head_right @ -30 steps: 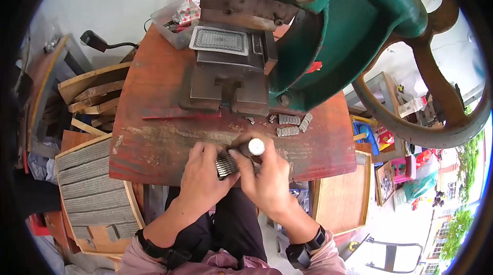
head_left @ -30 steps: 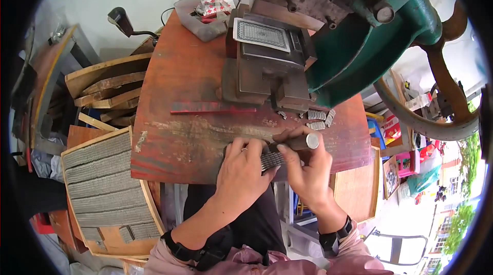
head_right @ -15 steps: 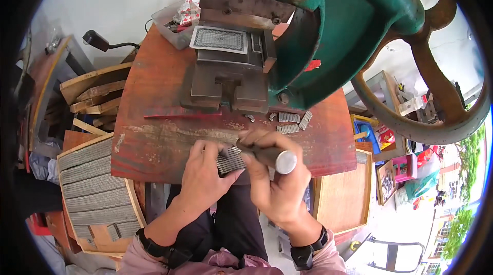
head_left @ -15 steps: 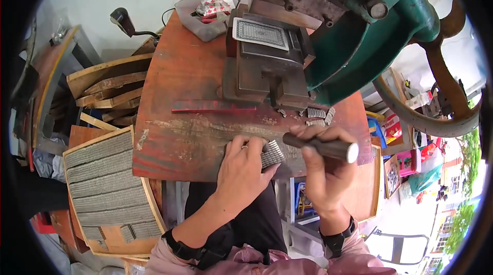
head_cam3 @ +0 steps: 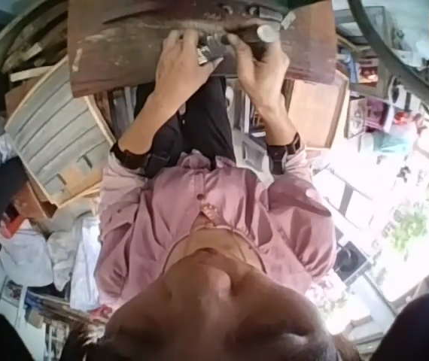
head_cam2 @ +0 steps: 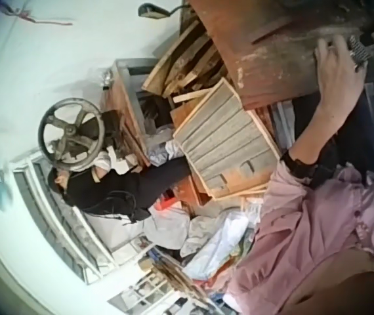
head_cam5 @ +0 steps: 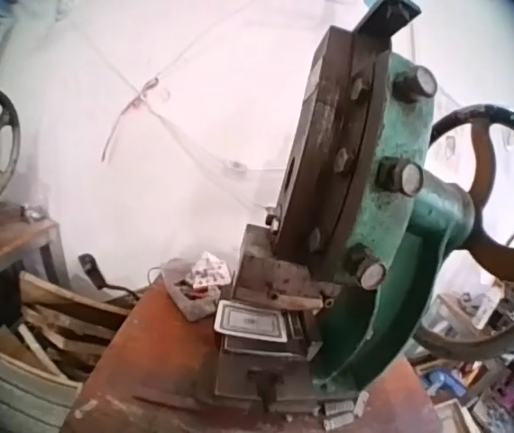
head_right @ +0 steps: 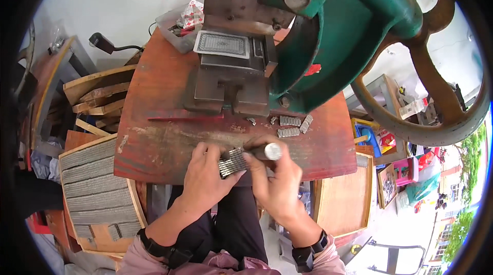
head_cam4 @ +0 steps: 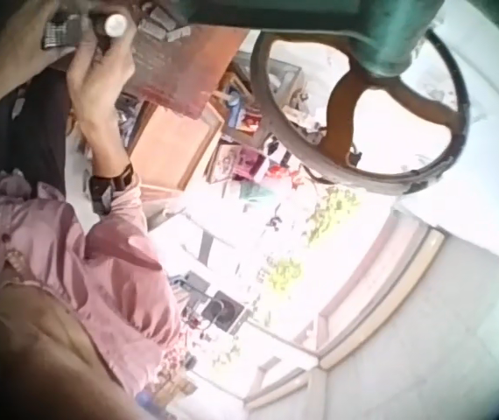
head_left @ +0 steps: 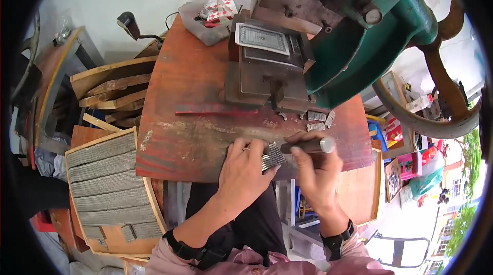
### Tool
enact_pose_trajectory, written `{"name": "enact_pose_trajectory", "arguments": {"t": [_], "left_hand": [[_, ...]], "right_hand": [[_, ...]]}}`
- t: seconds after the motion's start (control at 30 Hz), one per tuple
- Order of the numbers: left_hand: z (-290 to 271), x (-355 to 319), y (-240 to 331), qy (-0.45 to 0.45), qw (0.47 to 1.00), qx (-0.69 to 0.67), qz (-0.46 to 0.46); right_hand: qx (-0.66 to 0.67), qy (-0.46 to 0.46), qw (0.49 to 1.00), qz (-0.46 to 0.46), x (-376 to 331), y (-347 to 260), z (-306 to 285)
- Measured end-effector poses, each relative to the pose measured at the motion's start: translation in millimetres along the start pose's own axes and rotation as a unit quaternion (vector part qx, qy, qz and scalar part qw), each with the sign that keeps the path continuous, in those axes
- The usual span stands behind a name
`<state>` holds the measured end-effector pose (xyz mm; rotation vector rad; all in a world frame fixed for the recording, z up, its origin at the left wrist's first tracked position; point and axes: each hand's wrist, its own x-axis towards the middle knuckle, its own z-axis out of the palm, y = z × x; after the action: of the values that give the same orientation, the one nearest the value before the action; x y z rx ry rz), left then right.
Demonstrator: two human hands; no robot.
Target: Operating a manual press machine to flatten or shape metal components in a manufacturing environment.
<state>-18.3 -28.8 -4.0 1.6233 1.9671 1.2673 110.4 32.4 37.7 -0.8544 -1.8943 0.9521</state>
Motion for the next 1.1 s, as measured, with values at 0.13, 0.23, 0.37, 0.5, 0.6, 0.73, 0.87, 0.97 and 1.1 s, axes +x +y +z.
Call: {"name": "enact_pose_trajectory", "arguments": {"t": [0.13,0.23,0.37,0.5,0.6,0.73,0.87,0.97,1.1], "left_hand": [[2,0,-2,0.023,0.999,-0.007,0.04],[-1,0,1,0.005,1.0,0.0,-0.002],[2,-1,-5,0.01,1.0,-0.001,0.025],[3,1,-3,0.02,0.999,-0.005,0.038],[0,0,-2,0.014,1.0,0.002,0.028],[1,-1,-4,0.027,0.999,-0.001,0.038],[0,1,-1,0.016,0.999,-0.002,0.029],[1,0,-3,0.008,1.0,-0.001,0.024],[0,0,-1,0.021,0.999,-0.001,0.037]], "right_hand": [[0.189,0.083,0.973,-0.1,1,-20,9],[-0.039,-0.044,0.998,0.03,-3,-2,7],[0.011,0.003,0.999,-0.04,2,-12,2],[0.025,0.008,0.997,-0.071,-5,-1,8],[-0.054,-0.035,0.998,0.007,-8,7,3],[0.155,0.025,0.982,-0.101,-4,-11,1],[-0.051,-0.077,0.995,0.024,-10,6,2],[-0.013,-0.047,0.999,0.009,-4,-9,-5],[0.089,0.004,0.995,-0.045,-8,-11,-2]]}}
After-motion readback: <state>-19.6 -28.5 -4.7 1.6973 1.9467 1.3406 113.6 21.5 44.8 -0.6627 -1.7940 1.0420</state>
